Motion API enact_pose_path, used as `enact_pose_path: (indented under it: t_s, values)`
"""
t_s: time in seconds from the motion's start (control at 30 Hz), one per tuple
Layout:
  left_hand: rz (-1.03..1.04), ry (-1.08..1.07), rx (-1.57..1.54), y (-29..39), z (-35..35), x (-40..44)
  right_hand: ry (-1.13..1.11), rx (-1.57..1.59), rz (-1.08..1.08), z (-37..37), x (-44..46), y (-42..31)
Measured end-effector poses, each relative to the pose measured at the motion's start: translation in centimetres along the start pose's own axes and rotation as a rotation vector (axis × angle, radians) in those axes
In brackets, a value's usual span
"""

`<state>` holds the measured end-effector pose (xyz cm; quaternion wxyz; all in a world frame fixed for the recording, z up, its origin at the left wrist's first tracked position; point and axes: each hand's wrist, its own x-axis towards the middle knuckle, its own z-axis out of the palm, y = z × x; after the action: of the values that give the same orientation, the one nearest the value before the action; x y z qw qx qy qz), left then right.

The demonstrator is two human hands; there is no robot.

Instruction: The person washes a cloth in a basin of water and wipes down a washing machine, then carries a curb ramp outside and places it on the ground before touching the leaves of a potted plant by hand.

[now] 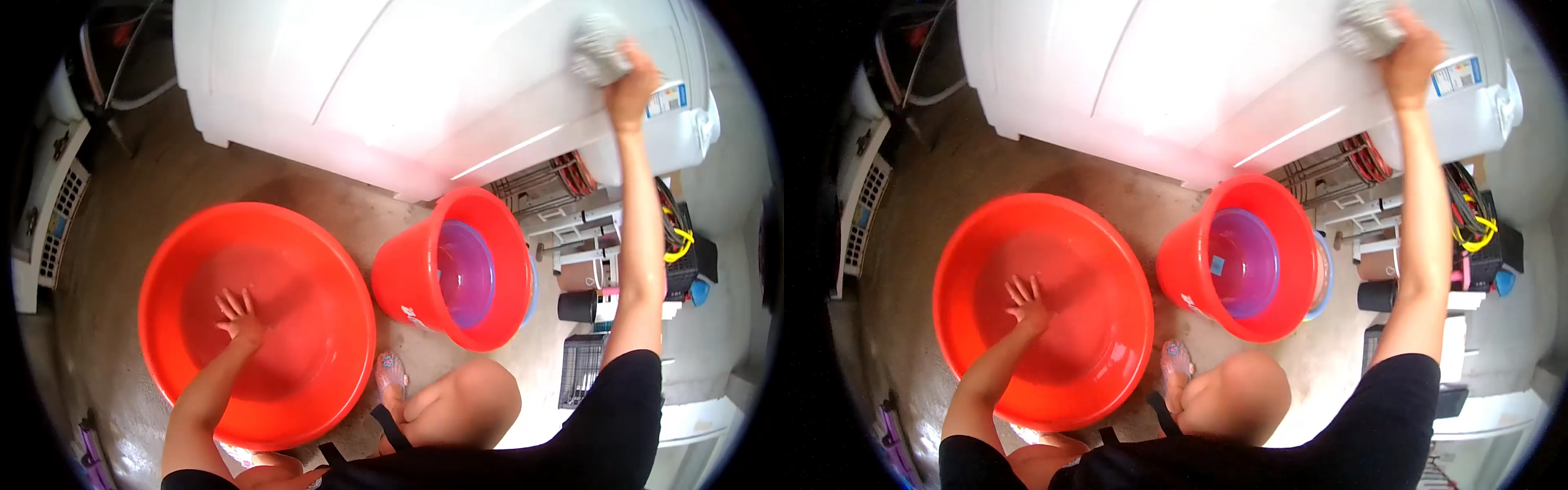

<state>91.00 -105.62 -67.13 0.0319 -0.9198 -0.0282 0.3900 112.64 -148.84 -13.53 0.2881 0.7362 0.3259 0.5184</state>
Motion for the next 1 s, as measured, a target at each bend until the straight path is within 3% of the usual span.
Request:
enact_pose_path:
  t_s: [0.07, 0.13, 0.2, 0.23, 0.33, 0.4, 0.53, 0.6, 0.77, 0.87, 0.9, 1.0]
  values:
    - [-0.008, 0.005, 0.006, 0.3, 0.6, 0.7, 0.064, -0.368, 0.203, -3.4, 1.8, 1.0]
    - [-0.011, -0.024, 0.019, 0.7, -0.4, 0.1, 0.163, -0.057, 0.436, -0.6, -1.2, 2.6]
    - [-0.014, -0.023, 0.04, 0.7, -0.3, 0.1, 0.253, 0.035, 0.592, 2.0, -5.4, -2.3]
    - [0.0, -0.004, 0.023, 0.6, -0.1, 0.2, 0.193, 0.043, 0.436, 3.2, -8.7, -5.5]
    - [-0.002, 0.01, 0.069, 0.7, -0.2, -0.1, -0.276, 0.298, 0.151, 3.9, -17.0, -14.6]
    - [-0.001, 0.002, 0.069, 0.7, -0.2, -0.1, -0.619, 0.405, -0.067, 3.4, -19.5, -16.9]
    - [0.044, 0.051, 0.054, 0.3, 0.3, -0.1, -0.788, 0.415, -0.236, 1.9, -17.6, -15.7]
    - [0.039, 0.043, 0.065, 0.4, -0.5, -0.4, -0.582, 0.272, -0.11, 1.6, -16.2, -11.5]
    - [0.023, 0.003, 0.012, 0.5, -0.6, -0.3, 0.114, 0.047, 0.173, -1.8, -0.8, 1.8]
    - [-0.012, -0.077, 0.024, 0.7, -1.4, -0.3, 0.344, -0.055, 0.368, 1.0, 1.7, -1.3]
    - [-0.007, -0.071, 0.016, 0.4, -1.3, -0.3, 0.272, -0.041, 0.311, 2.2, 0.6, -3.6]
    - [0.013, -0.04, -0.017, 0.2, -0.8, 0.0, -0.243, 0.189, -0.16, 4.3, -4.7, -14.2]
